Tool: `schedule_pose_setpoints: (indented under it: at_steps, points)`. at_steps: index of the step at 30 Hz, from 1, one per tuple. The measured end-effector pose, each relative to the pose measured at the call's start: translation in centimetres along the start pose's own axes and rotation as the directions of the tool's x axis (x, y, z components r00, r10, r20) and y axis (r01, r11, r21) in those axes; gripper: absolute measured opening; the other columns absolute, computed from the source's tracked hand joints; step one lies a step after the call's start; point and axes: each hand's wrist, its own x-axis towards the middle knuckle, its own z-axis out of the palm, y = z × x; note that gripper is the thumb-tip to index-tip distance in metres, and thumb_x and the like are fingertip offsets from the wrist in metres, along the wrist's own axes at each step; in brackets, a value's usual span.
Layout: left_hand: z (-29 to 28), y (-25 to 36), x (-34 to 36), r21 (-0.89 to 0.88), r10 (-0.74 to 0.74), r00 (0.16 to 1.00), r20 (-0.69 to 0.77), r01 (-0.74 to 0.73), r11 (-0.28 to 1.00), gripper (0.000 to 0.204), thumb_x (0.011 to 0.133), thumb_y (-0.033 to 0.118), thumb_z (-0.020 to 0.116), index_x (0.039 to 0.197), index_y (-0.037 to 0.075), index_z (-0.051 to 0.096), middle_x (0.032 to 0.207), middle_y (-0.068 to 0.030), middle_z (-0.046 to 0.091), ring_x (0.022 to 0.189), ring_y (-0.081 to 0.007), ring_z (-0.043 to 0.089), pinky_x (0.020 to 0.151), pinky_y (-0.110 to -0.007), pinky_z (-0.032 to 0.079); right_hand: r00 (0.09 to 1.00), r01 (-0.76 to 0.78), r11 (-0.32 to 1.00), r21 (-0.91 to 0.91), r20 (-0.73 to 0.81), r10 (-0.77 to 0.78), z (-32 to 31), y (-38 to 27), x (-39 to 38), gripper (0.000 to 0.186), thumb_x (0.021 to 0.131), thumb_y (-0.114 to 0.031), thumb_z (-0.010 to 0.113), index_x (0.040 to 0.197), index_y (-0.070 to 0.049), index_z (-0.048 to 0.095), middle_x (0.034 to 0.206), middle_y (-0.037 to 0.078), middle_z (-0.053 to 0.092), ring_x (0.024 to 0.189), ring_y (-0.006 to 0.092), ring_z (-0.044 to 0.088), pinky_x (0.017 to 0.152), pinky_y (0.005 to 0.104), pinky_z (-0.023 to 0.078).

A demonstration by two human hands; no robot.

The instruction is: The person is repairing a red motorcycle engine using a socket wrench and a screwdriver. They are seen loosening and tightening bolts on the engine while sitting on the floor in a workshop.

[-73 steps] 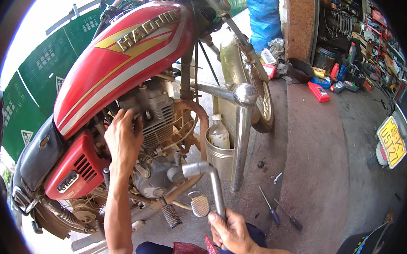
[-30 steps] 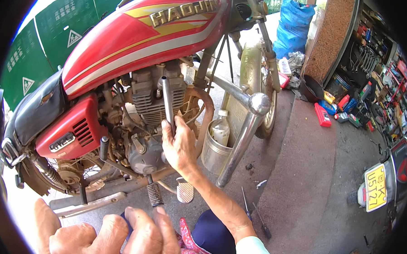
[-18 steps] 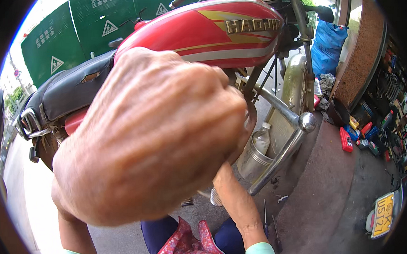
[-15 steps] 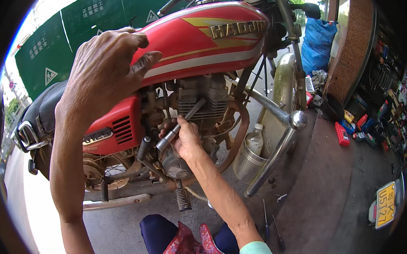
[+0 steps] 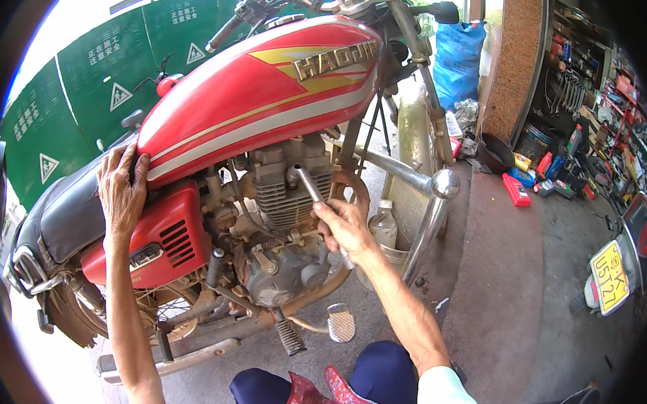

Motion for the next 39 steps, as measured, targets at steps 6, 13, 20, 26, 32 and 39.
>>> schedule_pose_setpoints:
  at_steps: [6,13,20,26,32,39]
  points:
    - [0.0,0.8,-0.1,-0.026,-0.041,0.999,-0.032,0.041,0.999,0.039,0.090,0.029,0.058,0.114,-0.001,0.064,0.109,-0.0135,0.059,0.104,-0.0313,0.052,0.096,-0.041,0.036,0.986,-0.159,0.877,0.453,0.032,0.163,8.0,0.4,0.9,0.031,0.099,-0.029,0.050,0.095,0.001,0.051,0.080,0.015,0.062,0.068,0.0310,0.067,0.064,0.0436,0.059]
    - [-0.1,1.3,-0.2,-0.046,-0.076,0.997,-0.006,0.076,0.996,0.040,0.090,0.028,0.058,0.116,-0.002,0.062,0.111,-0.0145,0.058,0.108,-0.0329,0.051,0.099,-0.041,0.035,0.968,-0.249,0.699,0.670,0.201,0.152,8.4,1.5,2.0,0.031,0.099,-0.031,0.051,0.096,0.000,0.053,0.079,0.011,0.058,0.065,0.0232,0.060,0.064,0.0387,0.055]
    - [0.1,1.0,-0.3,-0.015,-0.051,0.998,-0.032,0.051,0.999,0.040,0.090,0.029,0.058,0.115,-0.002,0.062,0.111,-0.0144,0.057,0.107,-0.0327,0.051,0.098,-0.042,0.035,0.991,0.086,0.916,-0.392,0.128,-0.038,-4.8,-1.2,3.1,0.036,0.092,-0.039,0.062,0.084,-0.004,0.062,0.058,-0.004,0.048,0.046,0.0046,0.042,0.040,0.0225,0.031]
    - [0.1,1.0,-0.4,-0.012,-0.068,0.997,-0.021,0.067,0.998,0.040,0.090,0.029,0.058,0.116,-0.002,0.062,0.111,-0.0147,0.058,0.107,-0.0323,0.052,0.097,-0.042,0.035,0.982,0.154,0.964,-0.215,-0.073,-0.173,-0.7,-0.7,0.0,0.033,0.097,-0.032,0.056,0.086,-0.002,0.060,0.058,-0.002,0.048,0.042,0.0043,0.041,0.036,0.0198,0.032]
    - [0.1,1.1,-0.2,0.029,-0.044,0.999,-0.029,0.045,0.999,0.040,0.090,0.028,0.058,0.116,-0.003,0.062,0.111,-0.0147,0.058,0.108,-0.0322,0.051,0.098,-0.041,0.035,0.992,-0.122,0.949,0.292,0.043,0.115,6.4,-0.2,0.1,0.029,0.099,-0.026,0.050,0.091,0.001,0.053,0.075,0.010,0.061,0.062,0.0233,0.065,0.057,0.0360,0.057]
    - [0.0,1.4,-0.3,0.011,-0.057,0.998,-0.024,0.057,0.998,0.039,0.090,0.027,0.058,0.116,-0.003,0.061,0.111,-0.0150,0.057,0.108,-0.0322,0.051,0.099,-0.041,0.034,0.969,-0.092,0.744,0.662,0.230,-0.085,10.3,0.7,3.0,0.035,0.101,-0.032,0.044,0.097,0.002,0.053,0.093,0.018,0.063,0.089,0.0364,0.066,0.081,0.0506,0.054]
